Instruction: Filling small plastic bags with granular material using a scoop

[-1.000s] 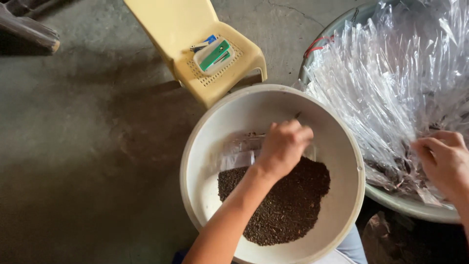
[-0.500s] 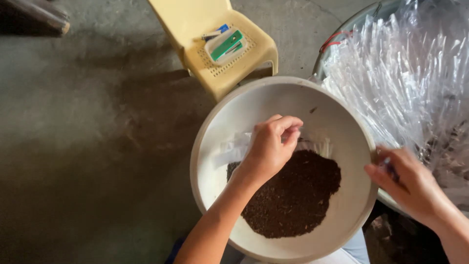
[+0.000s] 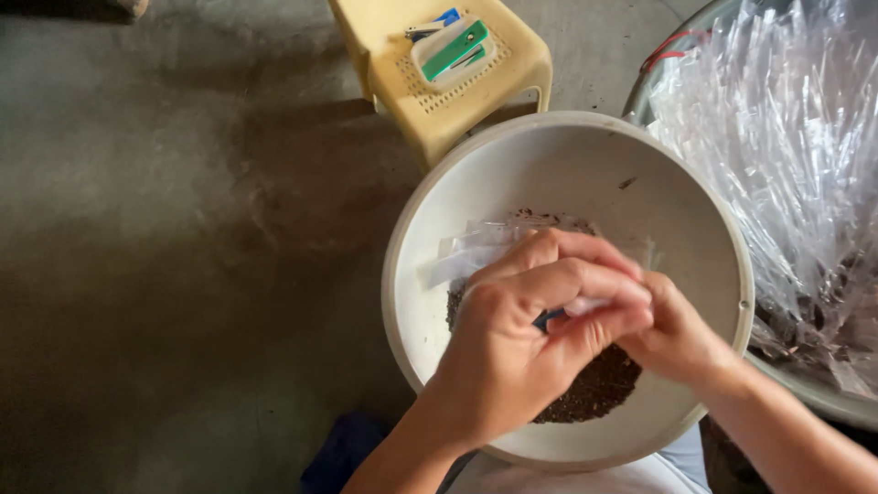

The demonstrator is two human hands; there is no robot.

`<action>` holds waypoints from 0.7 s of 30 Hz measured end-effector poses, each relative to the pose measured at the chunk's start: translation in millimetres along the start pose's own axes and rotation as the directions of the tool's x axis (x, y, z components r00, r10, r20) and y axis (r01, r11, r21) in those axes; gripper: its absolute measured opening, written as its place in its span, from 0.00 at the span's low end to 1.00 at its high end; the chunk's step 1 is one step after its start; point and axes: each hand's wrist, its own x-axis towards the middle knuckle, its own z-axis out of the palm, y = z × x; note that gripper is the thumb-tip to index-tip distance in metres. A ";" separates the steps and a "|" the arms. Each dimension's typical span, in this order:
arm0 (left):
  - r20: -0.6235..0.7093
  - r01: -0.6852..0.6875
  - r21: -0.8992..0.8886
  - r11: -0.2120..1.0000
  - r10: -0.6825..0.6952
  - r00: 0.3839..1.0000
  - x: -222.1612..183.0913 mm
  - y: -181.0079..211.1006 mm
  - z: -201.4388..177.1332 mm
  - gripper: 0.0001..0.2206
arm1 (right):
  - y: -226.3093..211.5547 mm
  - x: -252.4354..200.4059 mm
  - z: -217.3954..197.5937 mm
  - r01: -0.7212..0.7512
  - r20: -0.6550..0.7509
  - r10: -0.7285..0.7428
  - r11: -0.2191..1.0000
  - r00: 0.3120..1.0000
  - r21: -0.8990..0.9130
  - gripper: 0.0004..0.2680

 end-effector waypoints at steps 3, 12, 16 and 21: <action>0.003 0.077 -0.164 0.983 -0.078 0.997 -4.6 39.2 -23.3 0.09 | 40.5 18.8 -21.8 -0.013 0.122 0.052 0.952 0.991 -0.305 0.09; 0.035 0.005 -0.170 0.986 0.001 0.999 -13.8 35.3 -37.0 0.08 | 90.2 13.3 -10.6 -0.193 0.171 0.193 0.981 0.966 -0.021 0.12; -0.143 0.004 -0.198 0.980 -0.033 0.989 -12.8 57.7 -41.2 0.05 | 83.9 2.2 -19.5 -0.285 0.183 0.267 0.955 0.946 0.080 0.14; 0.000 0.075 -0.088 0.993 -0.076 0.997 -8.7 38.8 -29.4 0.15 | 69.5 -13.9 -43.8 -0.278 0.127 0.248 0.834 0.960 0.476 0.09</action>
